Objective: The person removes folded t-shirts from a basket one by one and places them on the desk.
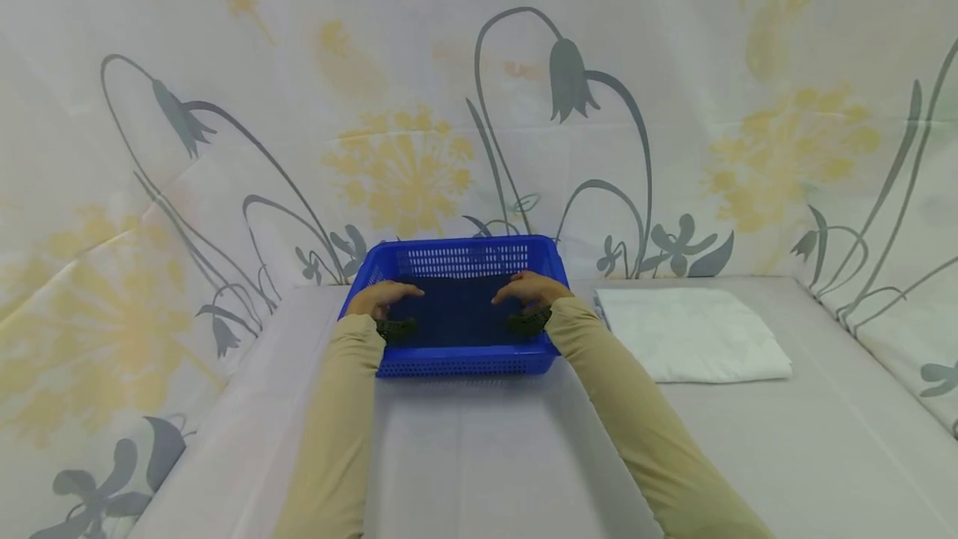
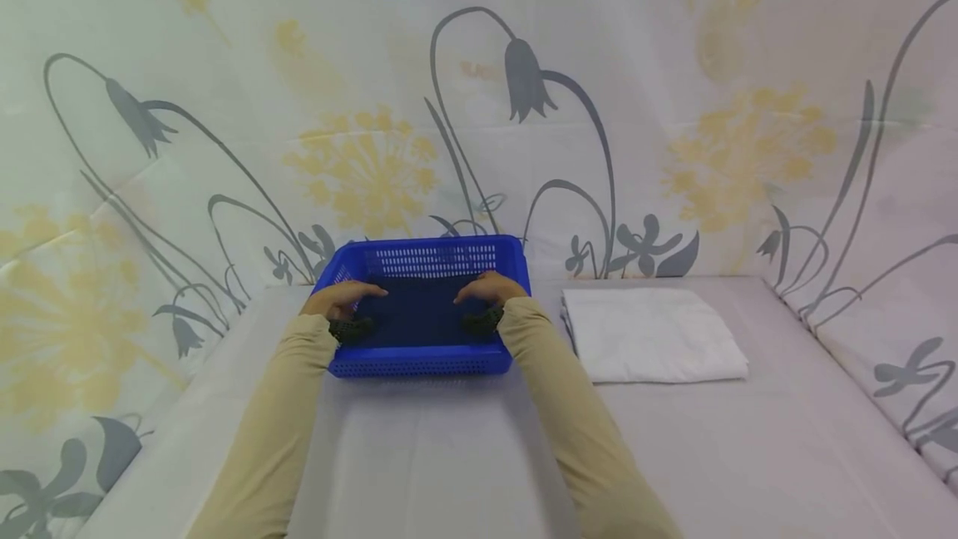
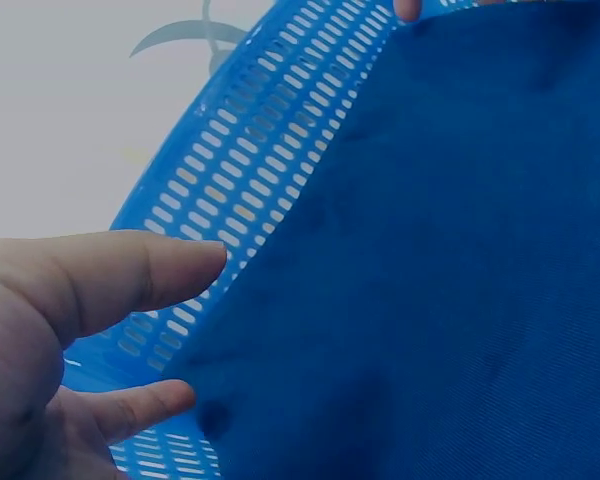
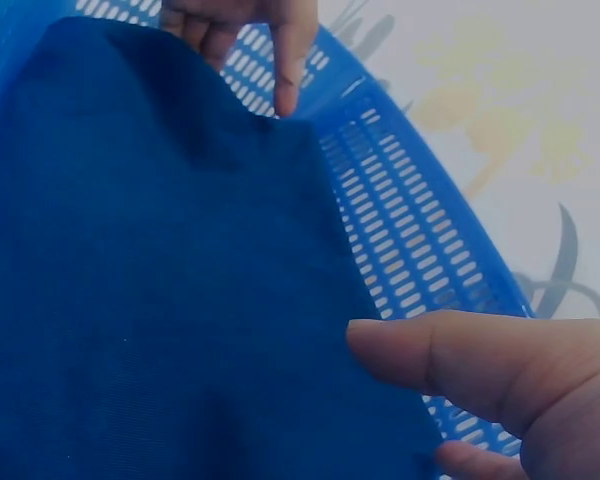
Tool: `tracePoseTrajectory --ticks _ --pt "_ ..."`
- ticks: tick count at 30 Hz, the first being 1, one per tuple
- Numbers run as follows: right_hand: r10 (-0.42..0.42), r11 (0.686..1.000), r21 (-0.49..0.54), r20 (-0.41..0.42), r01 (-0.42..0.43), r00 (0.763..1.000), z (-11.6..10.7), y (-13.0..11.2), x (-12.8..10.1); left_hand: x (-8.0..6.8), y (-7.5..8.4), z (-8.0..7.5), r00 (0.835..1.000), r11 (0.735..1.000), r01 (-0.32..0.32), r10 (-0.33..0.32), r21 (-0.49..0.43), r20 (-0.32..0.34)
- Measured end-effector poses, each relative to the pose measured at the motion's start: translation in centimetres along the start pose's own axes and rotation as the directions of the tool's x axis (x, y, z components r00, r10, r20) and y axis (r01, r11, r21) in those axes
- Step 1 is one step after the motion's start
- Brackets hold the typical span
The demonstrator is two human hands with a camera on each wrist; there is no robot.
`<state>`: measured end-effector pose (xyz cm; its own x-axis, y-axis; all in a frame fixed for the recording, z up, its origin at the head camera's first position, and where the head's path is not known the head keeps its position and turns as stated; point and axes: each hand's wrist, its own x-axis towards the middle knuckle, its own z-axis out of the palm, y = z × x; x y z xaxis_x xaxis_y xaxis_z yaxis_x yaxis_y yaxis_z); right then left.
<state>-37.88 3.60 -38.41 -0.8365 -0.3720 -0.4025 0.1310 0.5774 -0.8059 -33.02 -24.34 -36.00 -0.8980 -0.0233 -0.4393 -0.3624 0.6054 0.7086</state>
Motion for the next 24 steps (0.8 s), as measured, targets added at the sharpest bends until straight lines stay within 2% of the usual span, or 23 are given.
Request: tracePoseTrajectory --ticks 3,4,12,17,18,19,21,24 --pt "-0.001 1.000 0.021 0.003 0.001 1.000 0.1 0.0 0.0 0.0 0.0 0.1 1.000 1.000 -0.007 0.007 0.000 0.004" --pt "0.012 1.000 0.027 -0.006 -0.012 1.000 0.3 -0.5 -0.9 0.0 0.0 0.1 1.000 1.000 -0.009 0.009 0.001 0.008" --pt "-0.036 0.998 0.058 -0.014 0.037 0.999 0.4 -0.7 -1.7 0.6 -0.4 0.0 0.998 0.999 -0.043 0.043 0.004 0.050" --pt "-0.053 0.997 0.051 -0.005 0.053 0.999 0.6 -0.6 -1.5 1.2 -0.6 -0.1 0.998 0.996 -0.035 0.031 0.081 0.047" --pt "-0.053 0.997 0.049 -0.006 0.054 0.999 0.6 -0.7 -1.5 1.5 -0.7 -0.2 0.998 0.994 -0.035 0.031 0.101 0.046" --pt "-0.053 0.997 0.048 -0.006 0.053 0.999 0.6 -0.7 -1.6 2.5 -1.3 -0.5 0.998 0.992 -0.049 0.042 0.114 0.056" --pt "-0.045 0.997 0.056 -0.014 0.046 0.999 0.6 -0.8 -1.7 2.9 -1.6 -0.7 0.997 0.990 -0.053 0.045 0.131 0.062" --pt "-0.039 0.997 0.064 -0.013 0.040 0.999 0.6 -1.1 -1.9 2.5 -1.4 -0.6 0.997 0.992 -0.052 0.045 0.116 0.064"
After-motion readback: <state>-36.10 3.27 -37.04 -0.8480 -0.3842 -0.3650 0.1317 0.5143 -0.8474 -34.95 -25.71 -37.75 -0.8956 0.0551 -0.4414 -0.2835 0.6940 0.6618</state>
